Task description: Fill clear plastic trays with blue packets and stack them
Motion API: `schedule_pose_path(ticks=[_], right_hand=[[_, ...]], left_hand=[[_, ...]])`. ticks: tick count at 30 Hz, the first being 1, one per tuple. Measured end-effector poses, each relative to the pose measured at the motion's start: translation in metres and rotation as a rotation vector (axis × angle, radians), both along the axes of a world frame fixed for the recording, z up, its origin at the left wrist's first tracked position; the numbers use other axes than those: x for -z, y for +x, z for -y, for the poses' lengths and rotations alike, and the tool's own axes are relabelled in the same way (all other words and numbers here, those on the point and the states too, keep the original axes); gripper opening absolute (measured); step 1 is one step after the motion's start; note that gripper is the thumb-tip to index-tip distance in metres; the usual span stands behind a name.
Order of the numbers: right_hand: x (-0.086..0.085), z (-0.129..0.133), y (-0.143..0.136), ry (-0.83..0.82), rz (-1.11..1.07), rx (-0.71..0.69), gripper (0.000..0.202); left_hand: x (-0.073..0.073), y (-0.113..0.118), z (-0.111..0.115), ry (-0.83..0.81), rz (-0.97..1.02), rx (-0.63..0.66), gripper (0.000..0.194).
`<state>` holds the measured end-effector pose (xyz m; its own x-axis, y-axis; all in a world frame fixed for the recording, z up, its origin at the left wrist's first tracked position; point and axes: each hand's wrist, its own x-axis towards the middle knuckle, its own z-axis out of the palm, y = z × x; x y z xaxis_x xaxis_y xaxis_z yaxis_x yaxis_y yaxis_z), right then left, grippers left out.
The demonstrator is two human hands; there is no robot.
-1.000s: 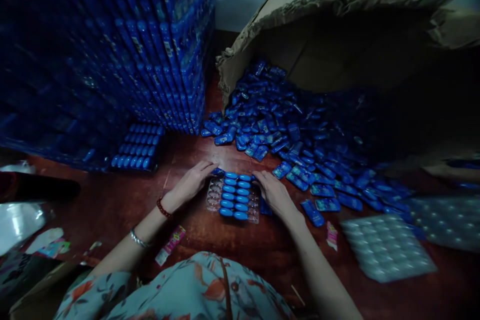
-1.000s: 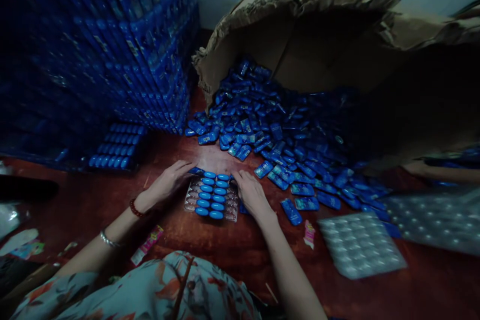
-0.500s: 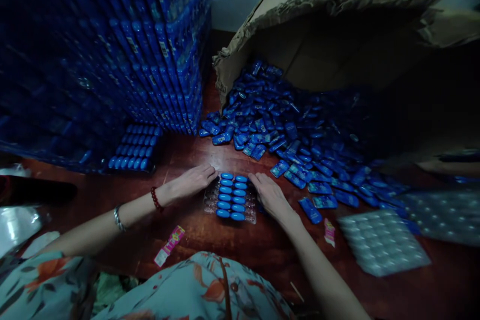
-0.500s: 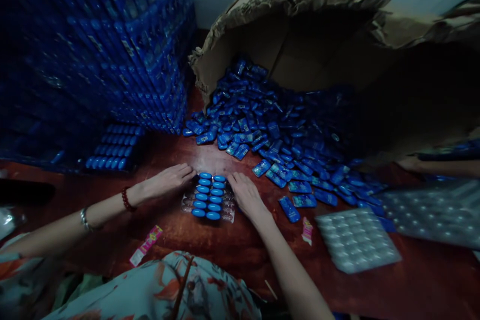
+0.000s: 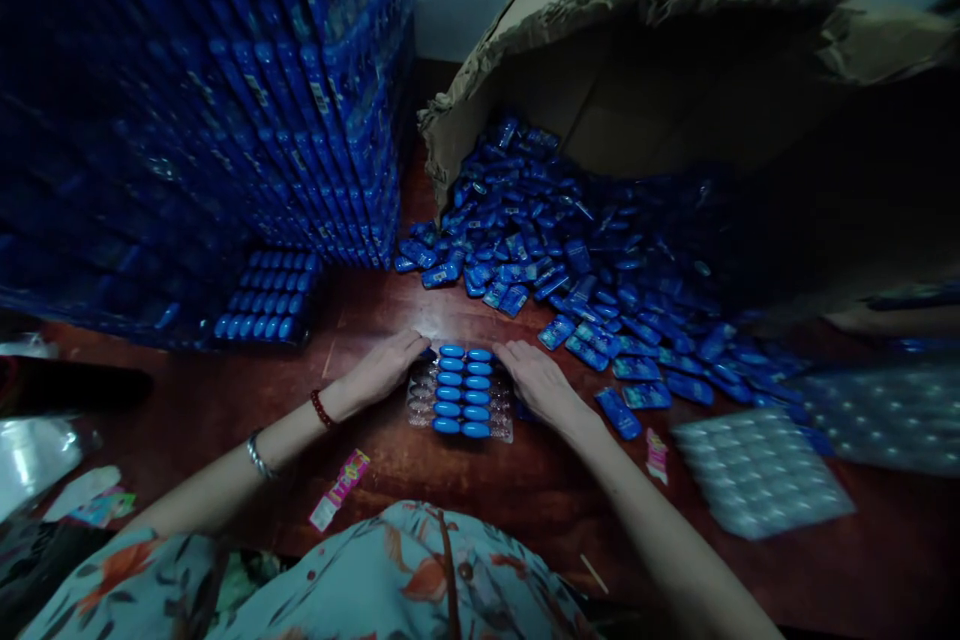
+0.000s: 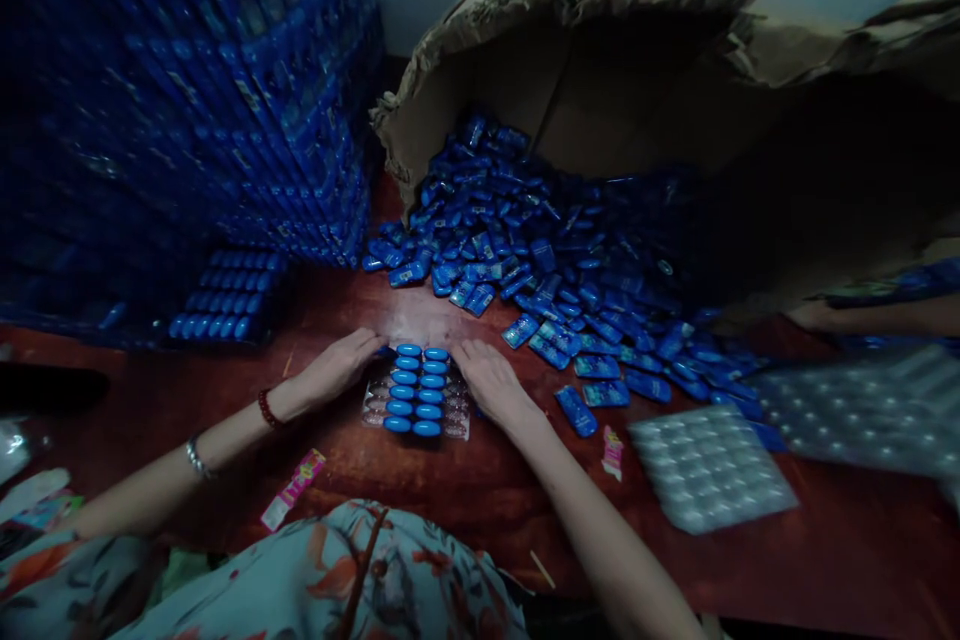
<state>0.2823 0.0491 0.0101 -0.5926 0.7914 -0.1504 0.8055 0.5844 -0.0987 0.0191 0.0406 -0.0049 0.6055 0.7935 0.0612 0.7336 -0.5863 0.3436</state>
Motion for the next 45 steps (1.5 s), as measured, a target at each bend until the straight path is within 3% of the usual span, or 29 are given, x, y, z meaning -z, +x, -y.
schedule_pose_path(ticks=[4, 8, 13, 17, 19, 22, 25, 29, 33, 37, 39, 42, 45], right_hand=[[-0.007, 0.001, -0.008, 0.009, 0.071, -0.033, 0.043], [-0.006, 0.005, -0.014, 0.024, 0.076, 0.019, 0.042], [0.004, 0.011, -0.013, 0.034, 0.024, 0.089, 0.04], [0.008, 0.016, 0.0, 0.05, -0.153, 0.178, 0.038], [0.01, 0.022, 0.013, 0.1, -0.303, 0.273, 0.039], [0.018, 0.039, 0.033, 0.176, -0.486, 0.505, 0.039], [0.029, 0.059, 0.041, 0.135, -0.465, 0.68, 0.043], [0.037, 0.077, 0.025, 0.081, -0.28, 0.76, 0.054], [0.037, 0.072, 0.008, 0.12, -0.163, 0.763, 0.059], [0.036, 0.058, 0.017, -0.013, -0.116, 0.663, 0.037], [0.034, 0.054, 0.029, -0.051, -0.082, 0.627, 0.03], [0.027, 0.056, 0.046, 0.036, -0.103, 0.582, 0.026], [0.019, 0.061, 0.051, 0.07, -0.375, 0.542, 0.029]], left_hand=[[-0.011, 0.014, -0.002, -0.027, -0.166, 0.098, 0.019], [-0.014, 0.021, -0.012, -0.078, -0.219, 0.072, 0.02], [-0.008, 0.011, -0.02, -0.119, -0.061, 0.038, 0.038], [-0.017, -0.011, -0.037, -0.243, 0.065, 0.137, 0.062], [-0.024, -0.019, -0.053, -0.323, 0.151, 0.181, 0.063], [-0.026, -0.016, -0.083, -0.313, 0.25, 0.022, 0.047], [-0.013, 0.008, -0.112, -0.087, 0.092, -0.232, 0.046], [0.008, 0.045, -0.126, 0.012, -0.057, -0.277, 0.041], [0.017, 0.05, -0.118, -0.005, -0.064, -0.232, 0.034], [0.013, 0.021, -0.095, -0.028, 0.096, -0.213, 0.03], [0.008, -0.001, -0.073, -0.025, 0.299, -0.31, 0.022], [-0.001, -0.03, -0.026, -0.014, 0.523, -0.55, 0.019], [-0.008, -0.04, 0.024, -0.04, 0.605, -0.645, 0.018]])
